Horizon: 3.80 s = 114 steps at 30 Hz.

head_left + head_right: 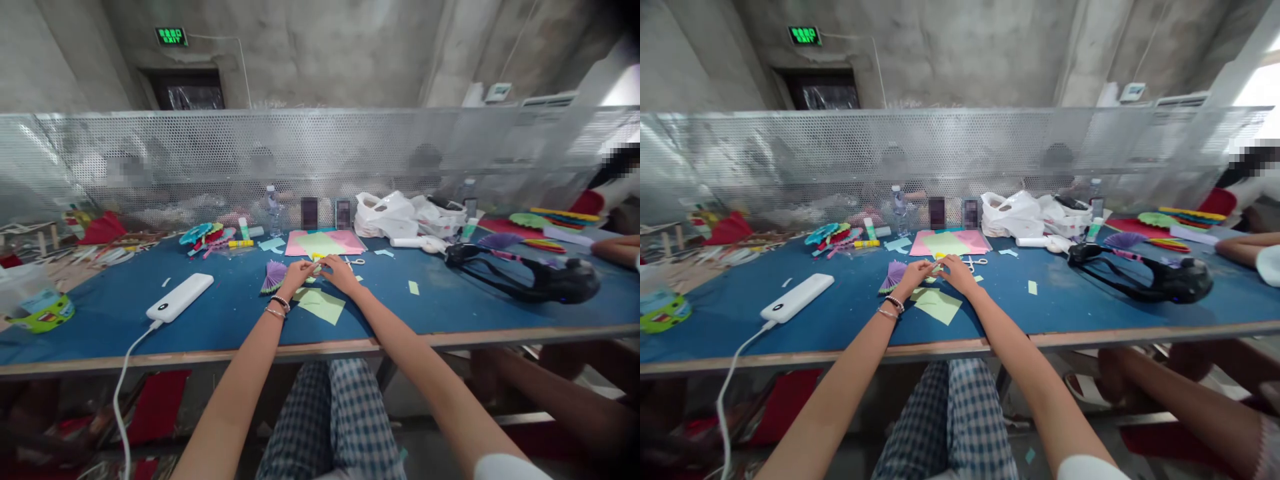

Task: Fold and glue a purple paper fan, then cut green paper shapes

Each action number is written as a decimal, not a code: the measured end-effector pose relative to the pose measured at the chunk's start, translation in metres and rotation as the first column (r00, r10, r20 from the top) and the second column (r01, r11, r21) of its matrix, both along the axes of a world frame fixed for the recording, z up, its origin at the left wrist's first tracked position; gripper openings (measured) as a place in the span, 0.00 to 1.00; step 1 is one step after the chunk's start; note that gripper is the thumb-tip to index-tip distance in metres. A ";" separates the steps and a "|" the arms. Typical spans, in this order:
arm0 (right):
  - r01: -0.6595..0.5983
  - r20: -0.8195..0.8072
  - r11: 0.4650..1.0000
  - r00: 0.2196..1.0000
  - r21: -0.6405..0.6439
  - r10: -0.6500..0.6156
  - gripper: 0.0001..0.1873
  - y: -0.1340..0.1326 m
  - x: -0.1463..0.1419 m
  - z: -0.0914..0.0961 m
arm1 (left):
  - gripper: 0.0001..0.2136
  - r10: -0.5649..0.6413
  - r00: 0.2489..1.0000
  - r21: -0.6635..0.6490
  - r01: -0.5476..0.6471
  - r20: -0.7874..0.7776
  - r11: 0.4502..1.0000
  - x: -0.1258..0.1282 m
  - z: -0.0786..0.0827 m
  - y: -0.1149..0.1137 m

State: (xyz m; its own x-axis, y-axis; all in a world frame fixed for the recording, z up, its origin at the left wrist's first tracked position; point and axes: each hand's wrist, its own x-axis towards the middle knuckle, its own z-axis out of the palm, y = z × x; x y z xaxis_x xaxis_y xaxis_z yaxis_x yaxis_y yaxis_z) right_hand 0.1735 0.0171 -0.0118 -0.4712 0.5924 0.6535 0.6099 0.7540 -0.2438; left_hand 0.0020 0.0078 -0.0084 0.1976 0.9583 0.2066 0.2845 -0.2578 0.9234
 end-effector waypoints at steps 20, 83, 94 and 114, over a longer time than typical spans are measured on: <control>0.015 -0.224 0.978 0.973 -0.210 -0.063 0.13 0.013 -0.007 -0.006 | 0.13 -0.064 0.997 0.050 0.066 -0.036 0.997 0.003 0.006 -0.009; -0.119 -0.413 0.750 0.884 -0.651 -0.219 0.14 0.009 -0.006 0.002 | 0.11 0.151 0.941 0.240 -0.078 -0.302 0.968 0.001 -0.005 0.004; -0.112 -0.409 0.772 0.890 -0.626 -0.203 0.13 0.014 -0.006 -0.002 | 0.12 0.158 0.918 0.244 -0.069 -0.365 0.967 0.003 -0.001 0.003; -0.088 -0.361 0.763 0.911 -0.640 -0.198 0.14 0.011 -0.009 -0.001 | 0.12 0.145 0.964 0.159 -0.110 -0.225 0.981 0.004 -0.003 0.005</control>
State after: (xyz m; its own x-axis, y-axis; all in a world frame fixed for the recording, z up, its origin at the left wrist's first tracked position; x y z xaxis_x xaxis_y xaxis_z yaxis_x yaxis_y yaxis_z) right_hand 0.1648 0.0278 -0.0131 -0.2184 0.9475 0.2336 0.3916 0.3044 -0.8684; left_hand 0.0061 0.0128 -0.0117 0.1349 0.9423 0.3065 0.5274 -0.3302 0.7828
